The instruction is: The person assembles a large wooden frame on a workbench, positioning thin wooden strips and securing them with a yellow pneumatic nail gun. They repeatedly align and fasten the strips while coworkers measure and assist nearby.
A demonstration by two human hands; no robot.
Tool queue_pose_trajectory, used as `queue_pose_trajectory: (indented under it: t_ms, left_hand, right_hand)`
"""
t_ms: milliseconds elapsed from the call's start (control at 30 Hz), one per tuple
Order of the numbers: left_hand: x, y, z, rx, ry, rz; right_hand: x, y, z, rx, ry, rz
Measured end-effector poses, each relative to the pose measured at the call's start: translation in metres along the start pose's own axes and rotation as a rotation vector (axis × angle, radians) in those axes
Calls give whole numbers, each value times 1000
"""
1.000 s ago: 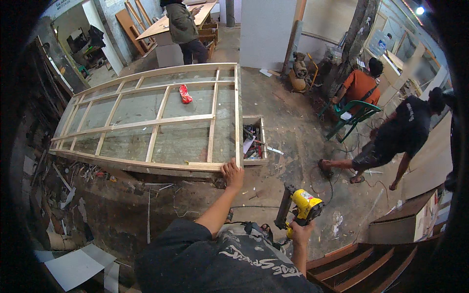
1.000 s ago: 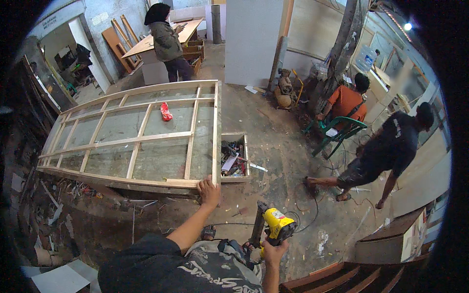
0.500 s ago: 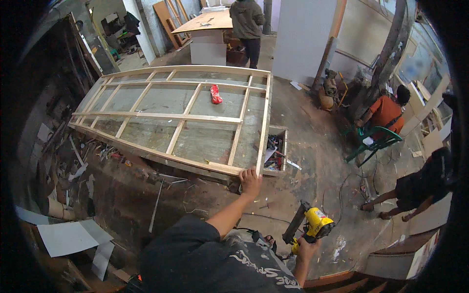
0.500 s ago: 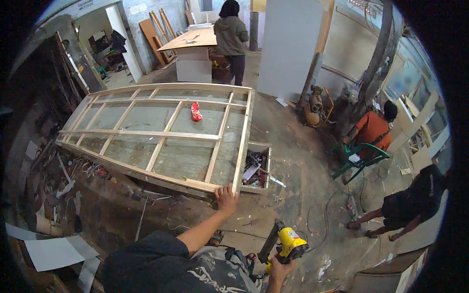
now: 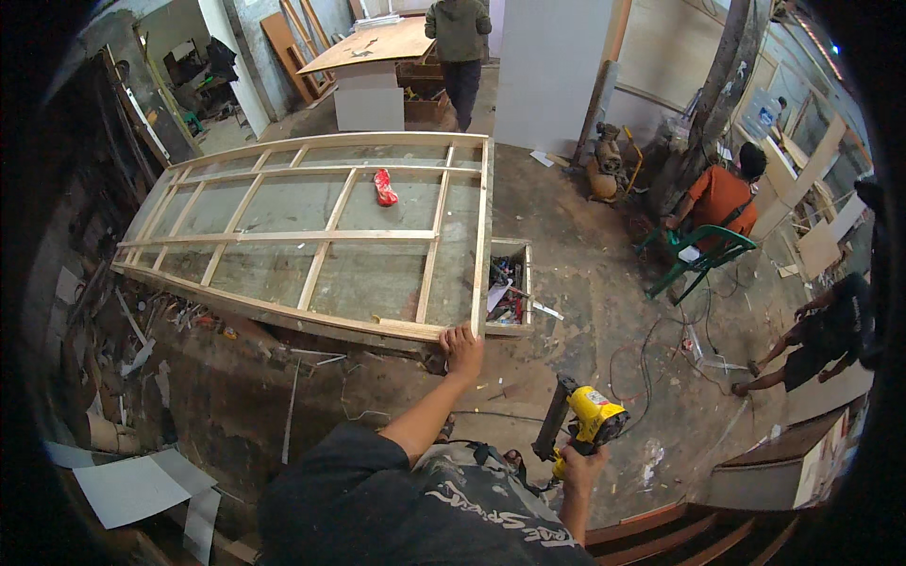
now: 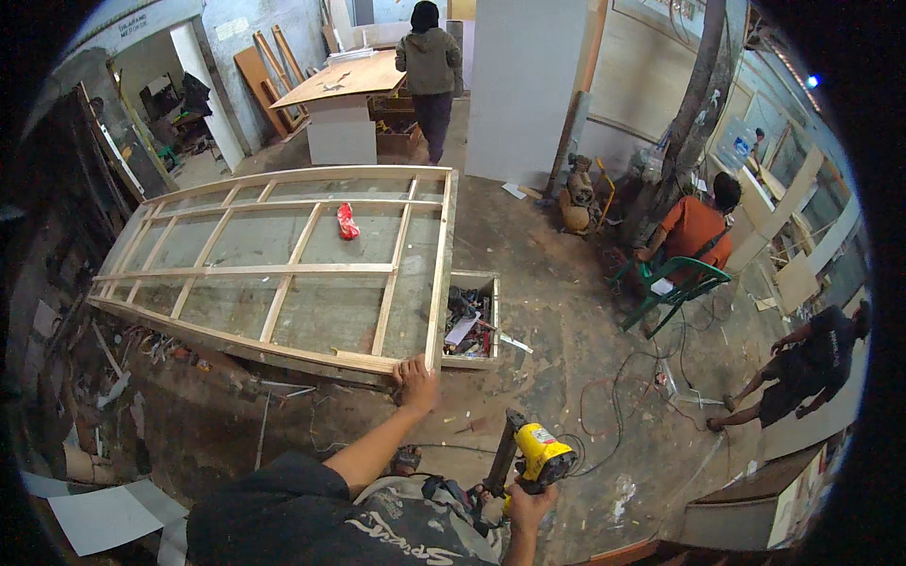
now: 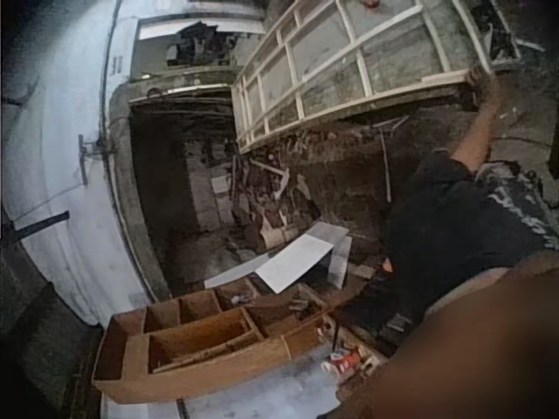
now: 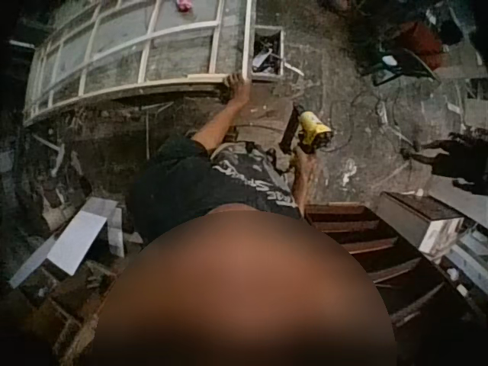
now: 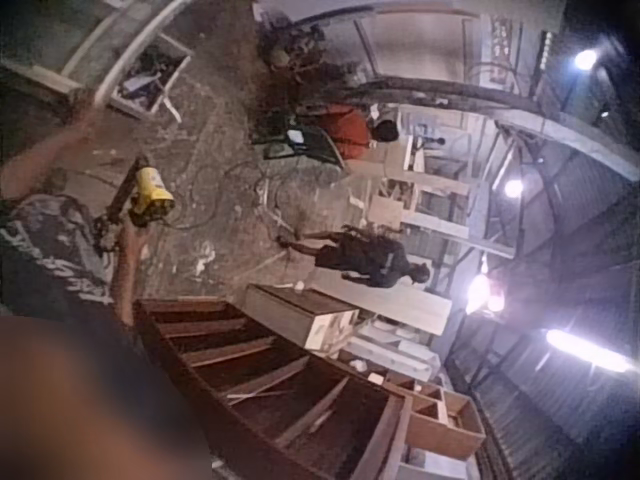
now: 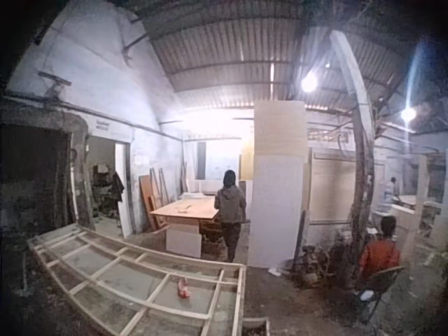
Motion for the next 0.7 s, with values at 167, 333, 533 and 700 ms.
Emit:
queue_pose_trajectory:
  t_ms: [167,333,533,700]
  left_hand:
    - [-8,-2,-2,-3,8,63]
    - [-13,-3,-5,8,-29,118]
    - [-4,-6,-6,-10,-34,58]
    - [8,5,-3,40,-41,52]
  right_hand:
    - [3,6,-2,-128,130,13]
    - [6,14,-2,-56,137,88]
    - [9,10,0,-86,127,20]
    - [10,7,1,-68,72,24]
Point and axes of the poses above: each hand's wrist, its own z-axis towards the middle knuckle, its own x-axis out of the back of the hand, y = z × x, the point moved 4 cm from there along z, towards the middle knuckle, and after that the axes turned 1 degree about y, right-handed, at the moved point
